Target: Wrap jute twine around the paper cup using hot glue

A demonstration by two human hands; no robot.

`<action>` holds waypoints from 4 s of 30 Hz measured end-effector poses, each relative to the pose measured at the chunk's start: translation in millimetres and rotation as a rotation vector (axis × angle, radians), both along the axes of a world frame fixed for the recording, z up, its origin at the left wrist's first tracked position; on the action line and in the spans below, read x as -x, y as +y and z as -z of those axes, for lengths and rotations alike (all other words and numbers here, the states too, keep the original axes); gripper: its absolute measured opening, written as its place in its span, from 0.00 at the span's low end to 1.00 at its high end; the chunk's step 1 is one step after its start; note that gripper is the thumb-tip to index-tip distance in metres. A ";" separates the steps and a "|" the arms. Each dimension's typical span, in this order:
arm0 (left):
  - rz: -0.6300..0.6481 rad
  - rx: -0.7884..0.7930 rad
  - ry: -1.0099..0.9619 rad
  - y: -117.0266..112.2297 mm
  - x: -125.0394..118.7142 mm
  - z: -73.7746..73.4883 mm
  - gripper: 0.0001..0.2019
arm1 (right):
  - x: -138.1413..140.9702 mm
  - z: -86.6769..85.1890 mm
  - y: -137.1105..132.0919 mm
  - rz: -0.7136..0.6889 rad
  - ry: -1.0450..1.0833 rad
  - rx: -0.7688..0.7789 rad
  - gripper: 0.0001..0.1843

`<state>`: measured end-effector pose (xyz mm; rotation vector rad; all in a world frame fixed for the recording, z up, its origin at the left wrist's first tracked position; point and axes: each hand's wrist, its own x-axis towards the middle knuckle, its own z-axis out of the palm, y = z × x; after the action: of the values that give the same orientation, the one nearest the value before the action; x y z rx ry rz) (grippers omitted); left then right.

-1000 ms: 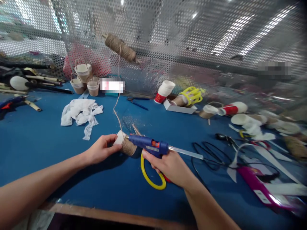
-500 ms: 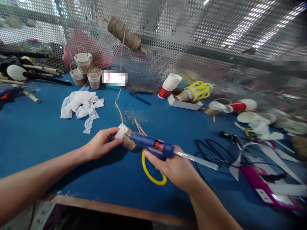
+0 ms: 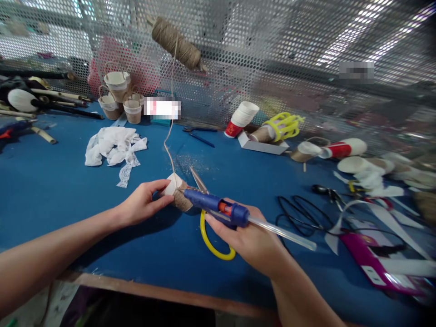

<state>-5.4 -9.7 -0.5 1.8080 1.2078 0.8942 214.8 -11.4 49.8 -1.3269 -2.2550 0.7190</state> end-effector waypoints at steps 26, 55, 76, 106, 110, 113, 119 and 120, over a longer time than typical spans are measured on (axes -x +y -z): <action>0.054 -0.015 0.041 -0.5 3.9 -3.6 0.13 | -3.0 0.9 -1.7 0.039 0.001 -0.031 0.07; 0.078 -0.042 0.055 -1.0 6.5 -4.6 0.13 | -7.6 -0.8 2.6 -0.049 -0.018 0.028 0.18; 0.066 -0.052 0.067 -1.3 6.2 -4.7 0.12 | -7.6 1.0 7.9 -0.041 -0.043 -0.012 0.16; 0.044 -0.032 0.034 -0.8 3.3 -1.8 0.14 | -0.3 -0.7 0.2 0.013 0.030 0.022 0.07; 0.045 -0.029 0.029 -0.4 3.2 -1.9 0.14 | 0.1 -1.9 -0.7 -0.003 -0.015 0.021 0.08; 0.045 -0.025 0.027 -0.6 3.1 -1.8 0.15 | -0.6 -1.4 -0.7 0.008 -0.002 0.010 0.08; 0.054 -0.022 0.031 -0.8 3.5 -2.6 0.15 | -1.8 -0.8 -0.9 0.003 -0.006 -0.019 0.07; 0.052 -0.023 0.032 -0.6 3.4 -2.9 0.15 | -1.9 -0.7 -0.7 0.000 -0.006 -0.027 0.07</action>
<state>-8.9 -10.3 2.5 1.8698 1.1690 0.8561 216.8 -12.1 50.5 -1.3181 -2.2620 0.6829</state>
